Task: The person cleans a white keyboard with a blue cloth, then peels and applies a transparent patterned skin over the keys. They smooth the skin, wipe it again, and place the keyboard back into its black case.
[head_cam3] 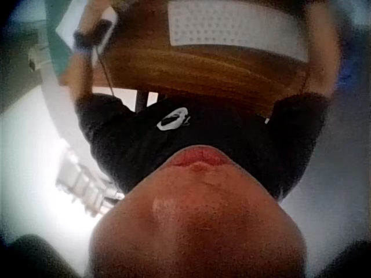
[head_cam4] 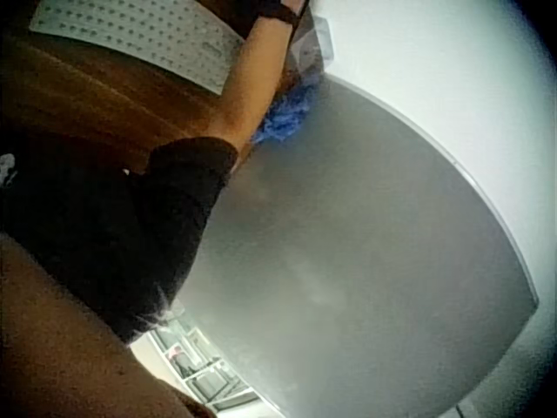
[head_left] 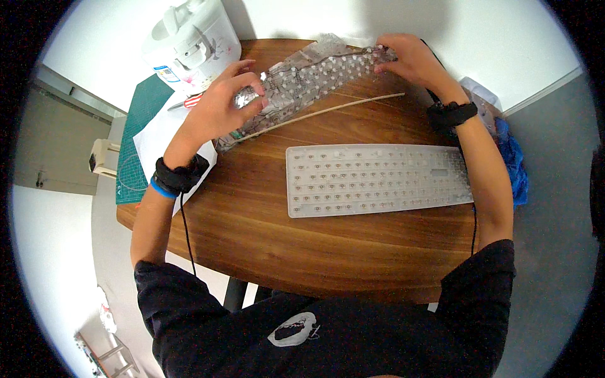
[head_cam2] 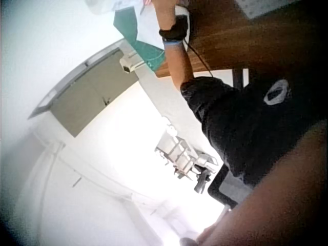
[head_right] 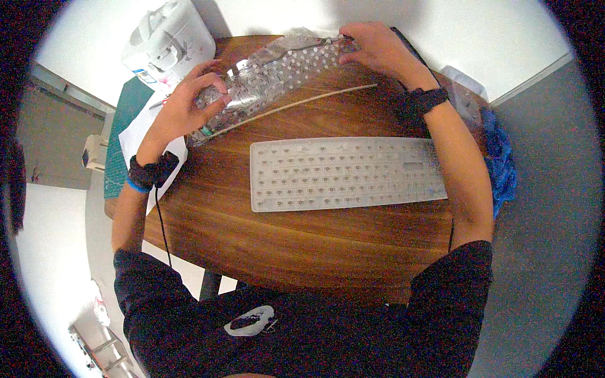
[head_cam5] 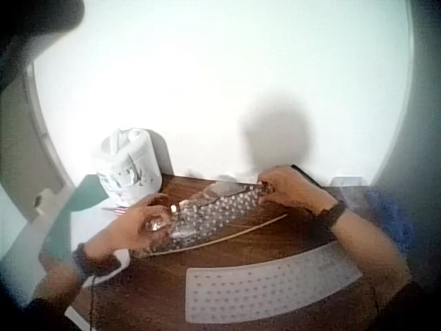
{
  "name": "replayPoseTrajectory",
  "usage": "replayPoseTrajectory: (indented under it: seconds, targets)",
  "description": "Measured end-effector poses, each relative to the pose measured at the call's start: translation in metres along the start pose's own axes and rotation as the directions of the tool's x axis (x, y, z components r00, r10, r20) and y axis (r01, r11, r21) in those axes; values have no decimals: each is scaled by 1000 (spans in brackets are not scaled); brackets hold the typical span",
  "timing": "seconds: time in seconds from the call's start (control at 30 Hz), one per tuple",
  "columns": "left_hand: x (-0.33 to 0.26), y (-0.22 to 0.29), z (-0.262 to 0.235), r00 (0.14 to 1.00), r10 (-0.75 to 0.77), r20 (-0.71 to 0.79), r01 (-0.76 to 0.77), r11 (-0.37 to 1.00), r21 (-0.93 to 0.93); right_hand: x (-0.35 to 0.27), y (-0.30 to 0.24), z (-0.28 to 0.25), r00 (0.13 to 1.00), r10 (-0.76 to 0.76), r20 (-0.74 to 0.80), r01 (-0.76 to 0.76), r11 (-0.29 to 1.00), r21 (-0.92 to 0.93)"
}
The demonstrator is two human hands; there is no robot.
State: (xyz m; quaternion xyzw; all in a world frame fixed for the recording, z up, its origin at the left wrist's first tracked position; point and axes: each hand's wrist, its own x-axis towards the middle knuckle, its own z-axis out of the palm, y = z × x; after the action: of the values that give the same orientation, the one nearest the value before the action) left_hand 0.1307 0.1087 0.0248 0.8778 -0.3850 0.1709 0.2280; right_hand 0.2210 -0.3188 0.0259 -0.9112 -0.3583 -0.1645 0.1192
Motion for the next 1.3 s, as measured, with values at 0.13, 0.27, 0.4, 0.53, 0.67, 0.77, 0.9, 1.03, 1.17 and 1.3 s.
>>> replayPoseTrajectory:
  seconds: [0.13, 0.27, 0.4, 0.53, 0.67, 0.77, 0.9, 1.03, 1.17, 1.3]
  targets:
    - [6, -1, -2, 964, -148, 220, 198, 953, -228, -4, 11, 3, 991, -112, -75, 112, 994, -16]
    - [10, -7, 5, 961, -161, 227, 192, 974, -121, -9, 11, 4, 993, -97, -69, 94, 994, -49]
    - [15, -5, 5, 972, -129, 198, 169, 966, -198, -15, 1, -1, 995, -83, -56, 82, 996, -18]
    - [21, 2, 4, 962, -170, 214, 221, 945, -242, -16, -24, 3, 990, -85, -117, 76, 994, -84]
    - [31, 18, -4, 929, -217, 301, 274, 948, -164, -15, -60, 4, 961, -221, -165, 209, 974, -84]
    - [30, 15, -4, 924, -209, 319, 307, 903, -299, -12, -92, 11, 970, -235, 66, 230, 970, 72]
    - [26, -1, 7, 923, -231, 308, 349, 838, -419, -17, -116, 18, 955, -255, 155, 238, 964, 118]
    - [27, 1, 4, 882, -282, 378, 445, 761, -471, -17, -117, 28, 963, -240, 125, 230, 969, 93]
    - [16, -10, 2, 870, -320, 375, 473, 756, -452, -22, -116, 26, 965, -239, 109, 229, 968, 100]
    - [13, 3, -11, 750, -505, 428, 654, 665, -360, -26, -115, 13, 963, -177, 202, 140, 973, 185]
